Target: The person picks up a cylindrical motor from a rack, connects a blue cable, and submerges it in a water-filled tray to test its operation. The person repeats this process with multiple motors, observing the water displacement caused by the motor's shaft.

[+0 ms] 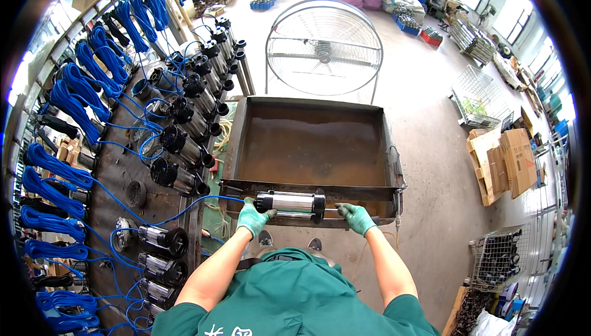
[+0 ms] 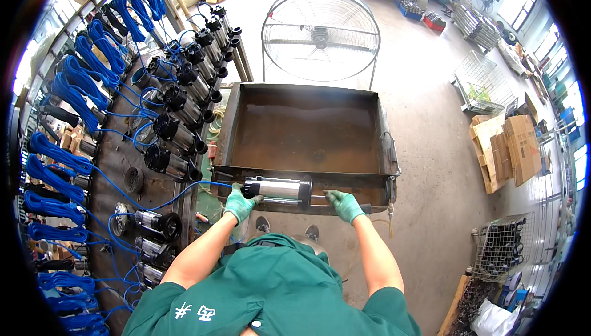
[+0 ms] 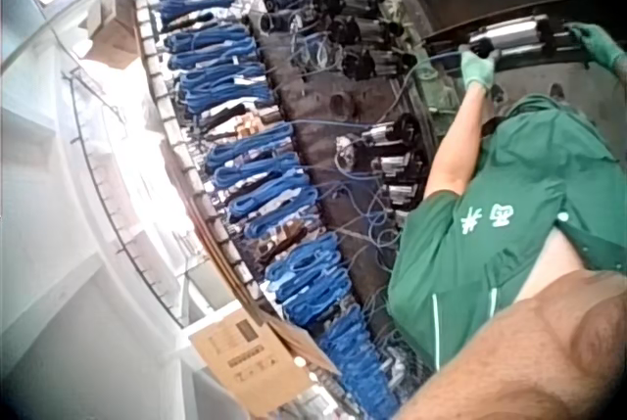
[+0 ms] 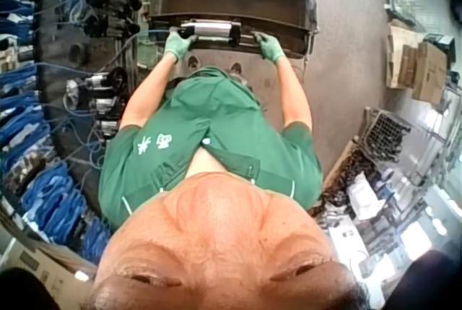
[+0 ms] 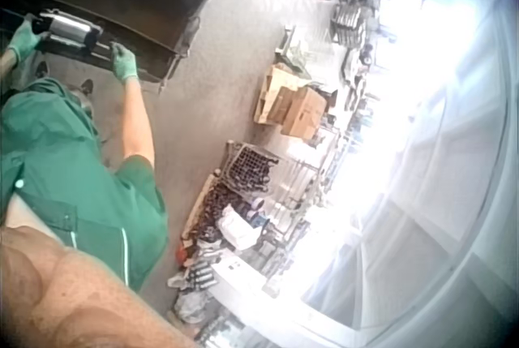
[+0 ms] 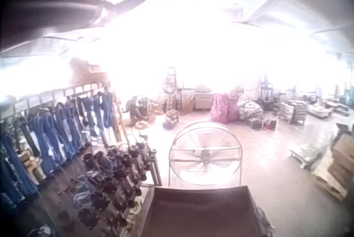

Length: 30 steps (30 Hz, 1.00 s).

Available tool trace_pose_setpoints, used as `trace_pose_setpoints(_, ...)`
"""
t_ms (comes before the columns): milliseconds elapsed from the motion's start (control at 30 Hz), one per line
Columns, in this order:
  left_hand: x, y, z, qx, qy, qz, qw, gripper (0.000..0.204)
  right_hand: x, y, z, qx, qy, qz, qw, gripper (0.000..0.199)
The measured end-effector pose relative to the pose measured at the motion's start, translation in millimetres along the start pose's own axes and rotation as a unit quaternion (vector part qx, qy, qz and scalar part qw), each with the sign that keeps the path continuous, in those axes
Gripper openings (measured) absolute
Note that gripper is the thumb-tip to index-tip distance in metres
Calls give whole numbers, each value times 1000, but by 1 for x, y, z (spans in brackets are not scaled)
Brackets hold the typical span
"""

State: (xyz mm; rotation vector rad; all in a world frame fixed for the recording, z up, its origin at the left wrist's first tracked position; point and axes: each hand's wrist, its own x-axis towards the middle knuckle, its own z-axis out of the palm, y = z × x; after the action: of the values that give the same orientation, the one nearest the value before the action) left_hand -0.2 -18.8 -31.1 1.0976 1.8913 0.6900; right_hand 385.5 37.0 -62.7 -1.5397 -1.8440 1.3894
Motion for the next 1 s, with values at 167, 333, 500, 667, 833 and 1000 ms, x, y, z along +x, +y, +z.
trace_pose_setpoints(167,-8,17,-3,20,5,0,1000,62,17,2,25,328,-2,292,898,35)
trace_pose_setpoints(333,-3,-1,-4,11,1,4,1000,64,5,-24,18,81,39,103,991,41)
trace_pose_setpoints(500,-6,9,-6,30,3,1,1000,66,-14,-21,-3,-104,5,-104,989,44)
trace_pose_setpoints(667,0,-7,2,21,19,22,999,65,6,-25,0,280,-39,266,922,33)
trace_pose_setpoints(833,-1,-5,-1,26,12,22,999,63,-9,-39,9,-35,28,79,996,58)
trace_pose_setpoints(1000,-4,-1,0,14,22,32,999,60,-18,-16,7,-301,58,-72,949,70)
